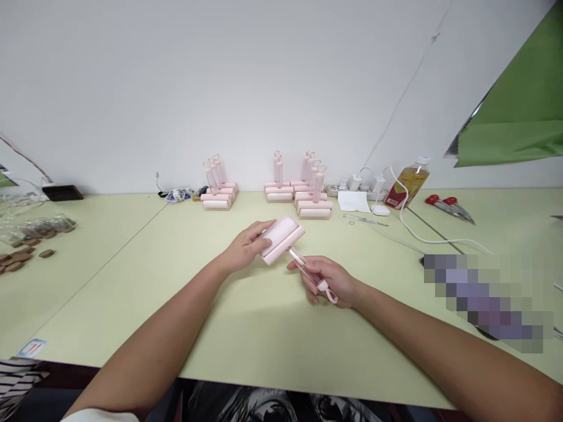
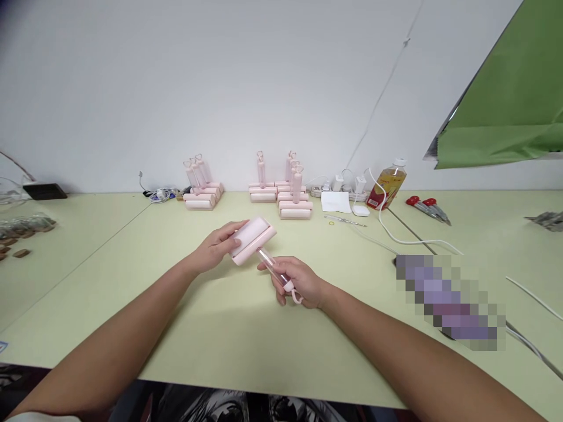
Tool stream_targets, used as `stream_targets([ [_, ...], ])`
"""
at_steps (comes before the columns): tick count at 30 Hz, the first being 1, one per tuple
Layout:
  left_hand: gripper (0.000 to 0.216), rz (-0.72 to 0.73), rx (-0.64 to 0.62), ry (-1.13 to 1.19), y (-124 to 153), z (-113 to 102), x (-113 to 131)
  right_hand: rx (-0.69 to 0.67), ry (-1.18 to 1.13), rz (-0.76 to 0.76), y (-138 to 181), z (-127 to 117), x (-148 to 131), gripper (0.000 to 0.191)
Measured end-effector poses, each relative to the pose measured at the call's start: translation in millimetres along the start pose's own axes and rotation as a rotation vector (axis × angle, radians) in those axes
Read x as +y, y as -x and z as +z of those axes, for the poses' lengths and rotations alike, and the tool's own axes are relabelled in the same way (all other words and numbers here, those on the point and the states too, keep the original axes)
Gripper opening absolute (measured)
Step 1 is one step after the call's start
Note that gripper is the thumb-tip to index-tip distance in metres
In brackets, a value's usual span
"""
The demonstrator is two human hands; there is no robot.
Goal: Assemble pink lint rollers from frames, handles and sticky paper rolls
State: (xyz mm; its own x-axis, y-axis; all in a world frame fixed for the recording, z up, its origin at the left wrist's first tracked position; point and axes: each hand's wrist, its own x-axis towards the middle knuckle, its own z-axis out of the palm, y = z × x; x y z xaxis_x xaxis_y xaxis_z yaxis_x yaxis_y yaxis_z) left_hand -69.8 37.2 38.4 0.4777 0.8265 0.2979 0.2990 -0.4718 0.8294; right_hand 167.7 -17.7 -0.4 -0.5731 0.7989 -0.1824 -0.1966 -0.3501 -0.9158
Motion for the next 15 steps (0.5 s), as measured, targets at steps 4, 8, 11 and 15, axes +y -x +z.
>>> stream_targets([
  [4,0.062,0.190,0.041,-0.359,2,8,-4,0.039,0.010,0.012,0,2,-2,0.039],
  [8,0.078,0.204,0.010,-0.584,5,20,-3,0.022,-0.045,0.008,-2,-2,-1,0.037],
  [11,0.069,0.166,0.034,-0.631,6,27,-3,0.010,-0.057,0.023,-3,-3,0,0.038],
  [15,0.054,0.155,0.007,-0.476,3,21,-12,-0.018,-0.084,0.002,-3,-3,0,0.040],
])
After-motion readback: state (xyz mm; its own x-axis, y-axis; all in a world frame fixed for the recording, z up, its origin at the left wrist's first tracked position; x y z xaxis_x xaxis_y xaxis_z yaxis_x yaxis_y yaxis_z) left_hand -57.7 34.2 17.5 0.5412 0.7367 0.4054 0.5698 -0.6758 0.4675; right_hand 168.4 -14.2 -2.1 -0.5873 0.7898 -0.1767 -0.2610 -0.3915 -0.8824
